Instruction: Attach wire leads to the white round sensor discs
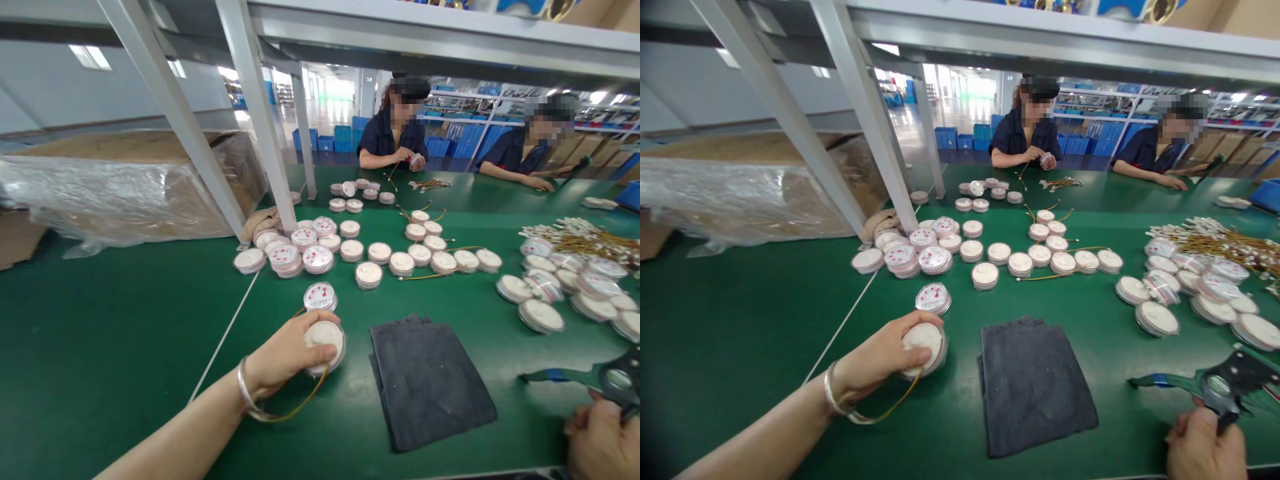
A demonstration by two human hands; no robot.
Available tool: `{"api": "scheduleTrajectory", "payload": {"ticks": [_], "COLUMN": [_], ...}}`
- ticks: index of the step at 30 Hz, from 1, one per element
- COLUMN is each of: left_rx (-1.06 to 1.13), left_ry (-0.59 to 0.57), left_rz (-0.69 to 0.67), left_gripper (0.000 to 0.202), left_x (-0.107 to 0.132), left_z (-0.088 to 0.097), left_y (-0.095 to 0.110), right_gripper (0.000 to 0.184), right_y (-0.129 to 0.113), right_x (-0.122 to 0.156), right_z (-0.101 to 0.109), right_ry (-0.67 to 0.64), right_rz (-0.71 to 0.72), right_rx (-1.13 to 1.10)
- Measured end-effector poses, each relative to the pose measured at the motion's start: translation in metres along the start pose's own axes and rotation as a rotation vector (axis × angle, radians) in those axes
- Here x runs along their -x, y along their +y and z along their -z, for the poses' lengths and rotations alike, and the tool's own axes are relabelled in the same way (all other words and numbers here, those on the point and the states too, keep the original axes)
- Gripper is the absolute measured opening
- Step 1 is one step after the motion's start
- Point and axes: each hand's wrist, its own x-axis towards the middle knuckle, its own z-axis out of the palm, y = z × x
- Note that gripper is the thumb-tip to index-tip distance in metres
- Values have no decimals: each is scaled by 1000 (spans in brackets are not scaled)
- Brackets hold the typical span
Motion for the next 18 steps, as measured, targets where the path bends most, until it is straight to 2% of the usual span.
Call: {"api": "scheduleTrajectory", "payload": {"ticks": [3,7,13,18], "left_rx": [335,585,725,777], "left_ry": [-89,-253,-458,-582], "left_rz": [4,5,8,-40], "left_gripper": [67,78,72,78], "left_x": [0,-1,-9,-14], "left_z": [-10,-26,-40,-50], "left_y": [17,36,52,60], "right_gripper": [24,27,29,28], "right_y": [13,22,10,-8], "right_x": [-12,-15,-5,3], "right_z": [-4,-8,-4,2], "right_ry": [-18,-27,-44,-62], "right_rz": [3,34,61,-31], "right_rx": [-40,-75,-90,-85]}}
